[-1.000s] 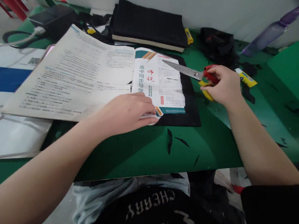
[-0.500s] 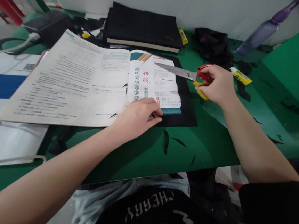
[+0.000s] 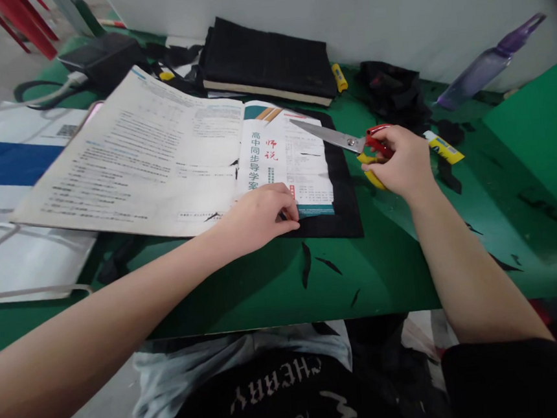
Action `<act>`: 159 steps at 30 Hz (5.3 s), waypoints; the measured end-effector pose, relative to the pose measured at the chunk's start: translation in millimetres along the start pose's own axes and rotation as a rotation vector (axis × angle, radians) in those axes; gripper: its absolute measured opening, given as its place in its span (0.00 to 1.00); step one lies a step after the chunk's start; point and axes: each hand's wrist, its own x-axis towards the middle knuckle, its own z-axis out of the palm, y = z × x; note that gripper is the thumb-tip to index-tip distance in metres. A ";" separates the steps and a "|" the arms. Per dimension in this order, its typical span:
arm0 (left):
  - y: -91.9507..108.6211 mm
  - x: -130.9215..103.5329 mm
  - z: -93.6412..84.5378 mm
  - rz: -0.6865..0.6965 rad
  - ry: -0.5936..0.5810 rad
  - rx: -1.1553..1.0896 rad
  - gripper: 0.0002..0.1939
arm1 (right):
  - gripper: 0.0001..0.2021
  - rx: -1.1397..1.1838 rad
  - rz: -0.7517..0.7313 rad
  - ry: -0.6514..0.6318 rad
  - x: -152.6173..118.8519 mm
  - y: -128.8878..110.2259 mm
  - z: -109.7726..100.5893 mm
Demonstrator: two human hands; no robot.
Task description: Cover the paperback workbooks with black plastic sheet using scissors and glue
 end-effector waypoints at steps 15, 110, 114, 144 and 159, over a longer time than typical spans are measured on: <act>-3.2 -42.1 -33.6 0.256 -0.045 0.573 0.14 | 0.17 0.005 0.112 0.134 3.0 9.1 3.8; 11.9 1.0 18.9 0.256 0.176 0.479 0.11 | 0.07 0.088 -0.148 -0.505 -71.4 -59.5 -32.2; 12.2 1.3 19.3 0.297 0.160 0.507 0.12 | 0.05 0.083 -0.164 -0.510 -72.6 -59.0 -28.2; 31.5 -12.4 21.6 0.323 0.145 0.794 0.13 | 0.05 0.087 -0.182 -0.729 -68.8 -69.6 -44.0; 34.8 -17.5 14.9 0.335 0.137 0.725 0.12 | 0.06 0.276 -0.113 -0.828 -69.1 -65.7 -60.5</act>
